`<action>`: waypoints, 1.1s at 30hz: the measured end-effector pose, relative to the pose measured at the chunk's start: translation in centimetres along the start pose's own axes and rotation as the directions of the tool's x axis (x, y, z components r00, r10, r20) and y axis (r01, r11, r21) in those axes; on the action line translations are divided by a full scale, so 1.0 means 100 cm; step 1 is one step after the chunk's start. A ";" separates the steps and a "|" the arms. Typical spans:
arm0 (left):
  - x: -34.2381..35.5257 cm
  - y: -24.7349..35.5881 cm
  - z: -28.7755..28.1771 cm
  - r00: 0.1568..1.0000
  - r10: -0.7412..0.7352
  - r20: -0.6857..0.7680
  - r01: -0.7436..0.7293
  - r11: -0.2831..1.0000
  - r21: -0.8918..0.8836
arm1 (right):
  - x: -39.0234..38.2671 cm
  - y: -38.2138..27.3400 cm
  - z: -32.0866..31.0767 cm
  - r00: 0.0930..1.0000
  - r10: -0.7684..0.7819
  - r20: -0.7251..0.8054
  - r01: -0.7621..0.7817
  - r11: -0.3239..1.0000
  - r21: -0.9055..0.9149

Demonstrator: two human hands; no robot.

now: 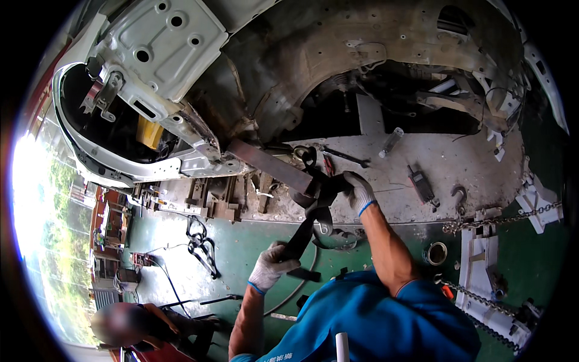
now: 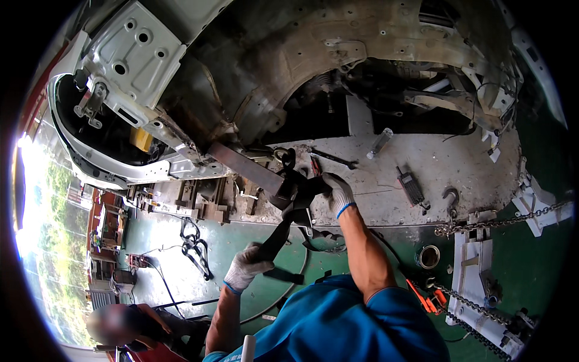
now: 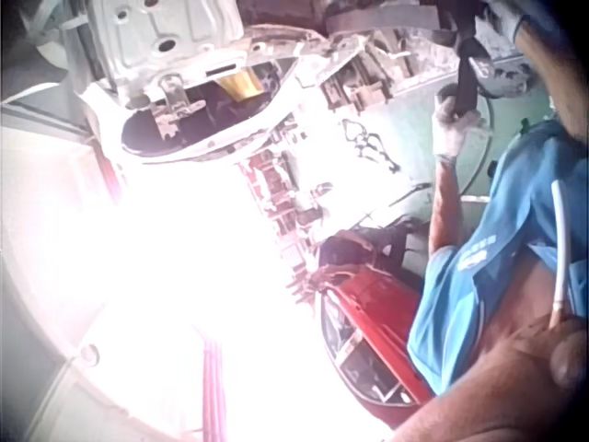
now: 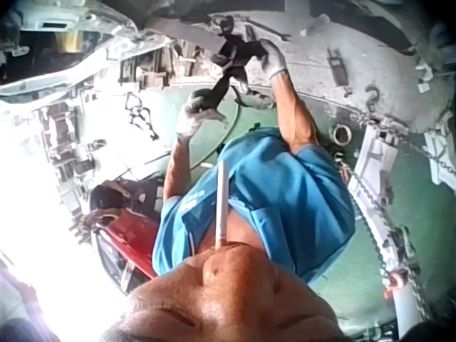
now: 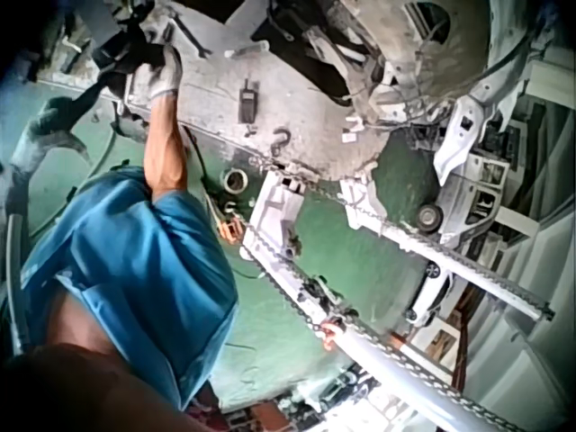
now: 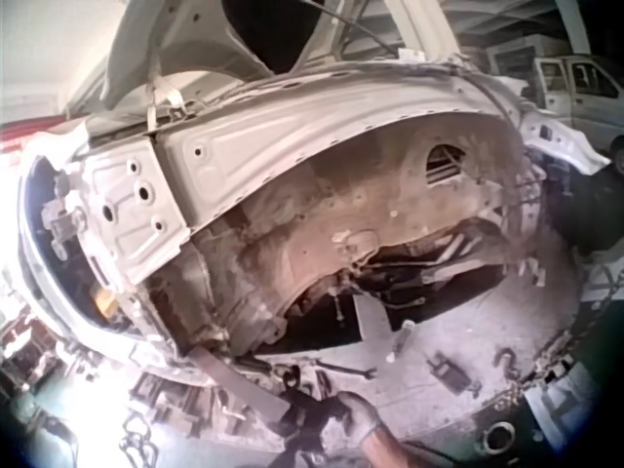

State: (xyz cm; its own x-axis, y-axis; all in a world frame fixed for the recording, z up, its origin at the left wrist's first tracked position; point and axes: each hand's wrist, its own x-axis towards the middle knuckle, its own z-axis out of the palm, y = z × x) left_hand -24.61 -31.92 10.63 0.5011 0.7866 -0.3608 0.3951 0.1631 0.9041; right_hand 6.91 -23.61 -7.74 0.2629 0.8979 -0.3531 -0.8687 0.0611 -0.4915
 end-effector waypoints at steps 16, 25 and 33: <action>0.089 0.042 0.065 0.977 0.130 -0.171 -0.213 0.704 -0.677 | 0.093 0.021 0.023 0.995 -0.003 -0.097 0.007 0.999 0.048; 0.018 0.090 0.050 0.998 0.062 -0.029 -0.068 0.921 -0.384 | 0.137 0.008 0.032 0.904 -0.418 -0.088 -0.197 -0.225 -0.954; 0.010 0.050 0.012 0.989 0.050 0.141 0.005 0.932 -0.361 | 0.086 0.021 0.008 0.964 -0.263 -0.046 0.254 0.853 0.456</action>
State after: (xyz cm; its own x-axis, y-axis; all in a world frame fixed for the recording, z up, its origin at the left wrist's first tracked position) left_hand -21.20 -31.06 14.51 0.6236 0.7019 -0.3443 0.0925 0.3711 0.9240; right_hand 7.04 -15.35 -11.13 0.5010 0.8291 -0.2481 -0.8654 0.4793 -0.1458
